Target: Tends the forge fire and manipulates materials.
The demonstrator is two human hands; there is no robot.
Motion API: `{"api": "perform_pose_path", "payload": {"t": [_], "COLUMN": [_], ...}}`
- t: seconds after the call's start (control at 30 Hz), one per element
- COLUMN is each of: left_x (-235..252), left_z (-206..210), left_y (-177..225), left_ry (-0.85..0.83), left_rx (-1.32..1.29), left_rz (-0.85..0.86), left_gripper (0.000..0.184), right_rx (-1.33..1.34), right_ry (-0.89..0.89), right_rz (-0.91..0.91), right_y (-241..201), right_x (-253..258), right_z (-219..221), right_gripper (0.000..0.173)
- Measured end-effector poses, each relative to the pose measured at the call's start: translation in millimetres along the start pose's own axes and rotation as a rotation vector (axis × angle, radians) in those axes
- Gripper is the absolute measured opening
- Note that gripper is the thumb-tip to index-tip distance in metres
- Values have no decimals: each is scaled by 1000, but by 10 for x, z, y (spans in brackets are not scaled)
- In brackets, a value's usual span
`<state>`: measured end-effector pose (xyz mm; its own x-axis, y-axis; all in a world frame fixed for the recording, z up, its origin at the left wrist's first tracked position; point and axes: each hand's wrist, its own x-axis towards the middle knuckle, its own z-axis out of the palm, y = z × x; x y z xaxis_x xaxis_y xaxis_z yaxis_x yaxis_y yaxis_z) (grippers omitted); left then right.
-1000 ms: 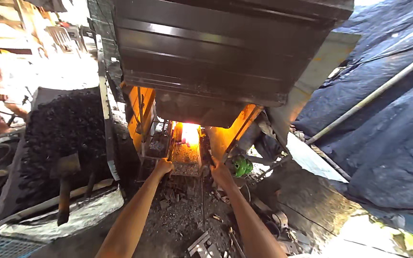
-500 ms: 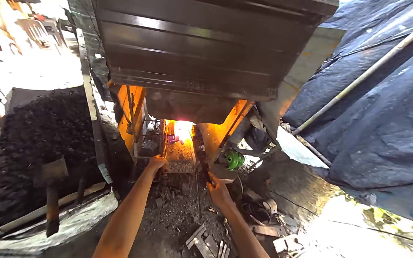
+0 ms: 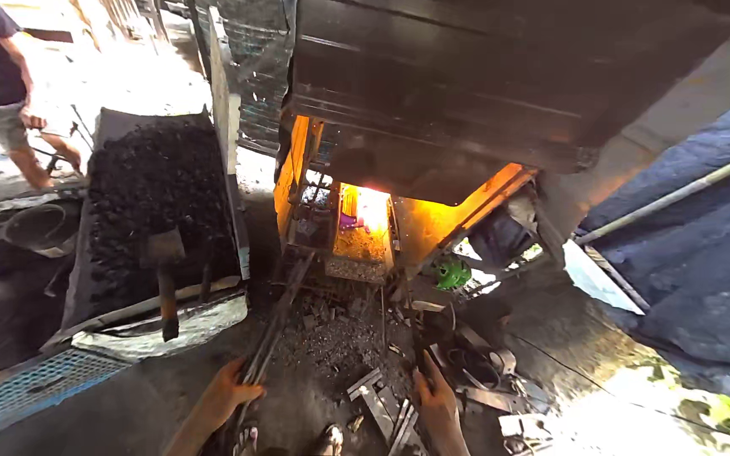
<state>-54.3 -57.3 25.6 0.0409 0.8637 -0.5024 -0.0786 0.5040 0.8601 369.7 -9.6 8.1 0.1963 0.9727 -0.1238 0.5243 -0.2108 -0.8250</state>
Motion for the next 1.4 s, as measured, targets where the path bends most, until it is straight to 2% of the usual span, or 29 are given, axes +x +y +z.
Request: {"api": "perform_pose_path", "payload": {"t": [0.1,0.2,0.27,0.33,0.47,0.53,0.6,0.7,0.77,0.8,0.93,1.03,1.1,1.17,1.23,1.3,1.37,1.4], "left_x": [-450,-787,-971,-1156,-1504,-1602,-1665,-1705,-1671,-1629,-1201,-578,-82,466,884,1137,1226,1224], "left_z": [-313,-376,-311,-171,46,49,-21,-159,-315,-430,-1261,-2231,-2992,-3797,-4393,-4793,-4905,-4881], "left_y": [-146,-130,-104,-61,-1,-29,-110,-169,-171,-165,-51,34,17,-32,-72,-54,42,95], "left_ry": [127,280,383,495,706,780,835,918,956,967,938,860,821,791,725,665,650,627], "left_rx": [17,83,111,33,-189,-233,-257,-327,-335,-327,-283,-189,-37,153,303,410,482,503], "left_rz": [-36,-63,-77,-88,-86,-72,-71,-88,-101,-112,-216,-271,-296,-269,-291,-337,-366,-372], "left_gripper": [47,43,48,51,44,41,39,38,38,37,42,44,45,43,51,62,65,61], "right_rx": [-100,-166,-210,-247,-155,-69,-145,-484,-526,-479,-277,-271,-232,-79,48,77,15,10], "right_ry": [45,69,80,78,1,-57,-43,246,331,263,-396,-726,-775,-708,-608,-535,-570,-605], "right_rz": [-10,19,-5,-66,-151,-76,5,107,-25,-144,-406,-324,-118,102,301,448,497,484], "right_y": [26,-5,-9,36,315,545,754,604,384,243,-688,-1435,-1802,-2040,-2156,-2331,-2618,-2782], "right_x": [470,1228,1726,2215,2823,2954,2972,2586,2114,1823,795,562,532,582,628,671,730,755], "right_z": [8,27,45,118,463,619,792,1171,1551,1787,3021,4050,4708,5359,5804,6050,6044,5974], "right_gripper": [56,53,52,51,51,55,58,61,58,56,49,58,64,60,54,60,62,59]}}
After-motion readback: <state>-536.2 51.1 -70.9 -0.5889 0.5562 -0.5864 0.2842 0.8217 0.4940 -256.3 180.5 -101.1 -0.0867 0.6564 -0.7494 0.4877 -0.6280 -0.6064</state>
